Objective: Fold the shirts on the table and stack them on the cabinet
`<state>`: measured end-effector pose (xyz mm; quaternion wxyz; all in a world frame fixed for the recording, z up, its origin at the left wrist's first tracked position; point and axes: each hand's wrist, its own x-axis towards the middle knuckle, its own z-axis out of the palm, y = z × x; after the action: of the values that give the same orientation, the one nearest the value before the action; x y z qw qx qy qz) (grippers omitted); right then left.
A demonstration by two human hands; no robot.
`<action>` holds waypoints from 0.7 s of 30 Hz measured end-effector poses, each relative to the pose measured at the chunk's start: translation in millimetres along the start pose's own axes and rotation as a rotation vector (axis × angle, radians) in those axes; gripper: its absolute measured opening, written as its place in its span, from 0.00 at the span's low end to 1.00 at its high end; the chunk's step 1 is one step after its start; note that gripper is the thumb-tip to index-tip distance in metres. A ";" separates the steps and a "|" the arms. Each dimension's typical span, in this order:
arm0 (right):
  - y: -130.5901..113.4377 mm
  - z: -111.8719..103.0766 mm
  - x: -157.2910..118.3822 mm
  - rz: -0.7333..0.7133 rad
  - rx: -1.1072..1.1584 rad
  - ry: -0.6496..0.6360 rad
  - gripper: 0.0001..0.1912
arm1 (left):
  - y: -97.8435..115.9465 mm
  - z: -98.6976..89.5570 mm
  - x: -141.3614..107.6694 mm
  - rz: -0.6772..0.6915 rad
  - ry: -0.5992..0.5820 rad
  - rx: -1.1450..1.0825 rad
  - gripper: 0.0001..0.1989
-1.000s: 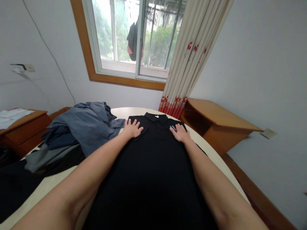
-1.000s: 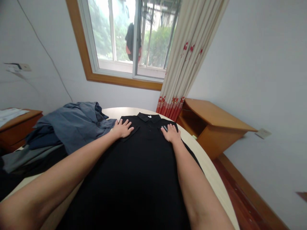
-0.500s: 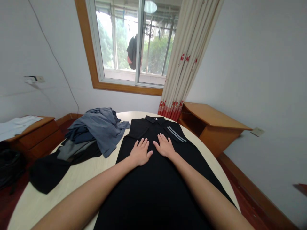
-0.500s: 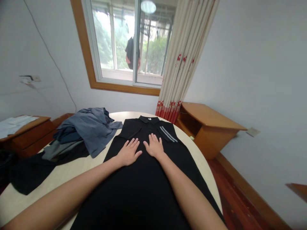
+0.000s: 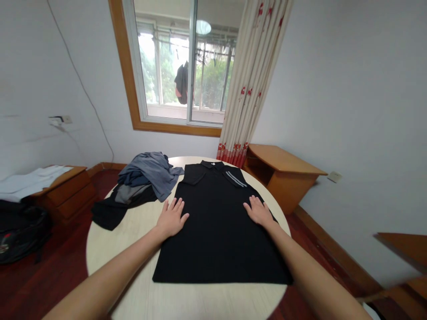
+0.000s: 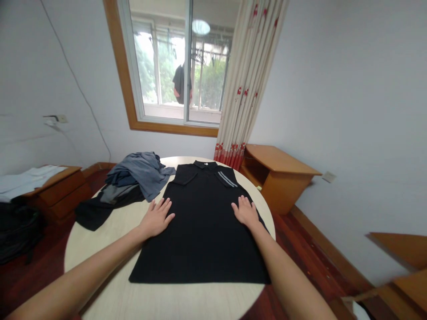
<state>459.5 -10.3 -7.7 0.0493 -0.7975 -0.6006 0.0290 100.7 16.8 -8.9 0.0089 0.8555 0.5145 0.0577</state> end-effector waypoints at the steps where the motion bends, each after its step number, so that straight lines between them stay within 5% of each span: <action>1: -14.1 -0.6 -9.5 -0.044 0.014 -0.001 0.35 | 12.4 -2.0 -5.5 0.035 0.007 -0.006 0.30; 5: -81.1 5.8 -50.2 -0.416 0.149 -0.036 0.36 | 64.3 -3.3 -23.4 0.273 -0.029 -0.115 0.30; 8: -91.7 11.7 -68.5 -0.470 0.143 -0.054 0.37 | 72.0 -1.1 -36.6 0.306 -0.071 -0.143 0.32; 17: 59.0 17.1 -70.7 -0.069 -0.022 0.076 0.37 | 12.9 -2.8 -71.4 0.125 -0.049 -0.111 0.33; 21: 78.7 16.9 -76.9 0.014 -0.074 0.070 0.36 | 13.8 -4.8 -74.6 -0.004 0.012 -0.069 0.31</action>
<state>511.6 -105.0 -34.4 0.0407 -0.8036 -0.5935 -0.0210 77.7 -55.6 -9.8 0.0355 0.8533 0.5139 0.0808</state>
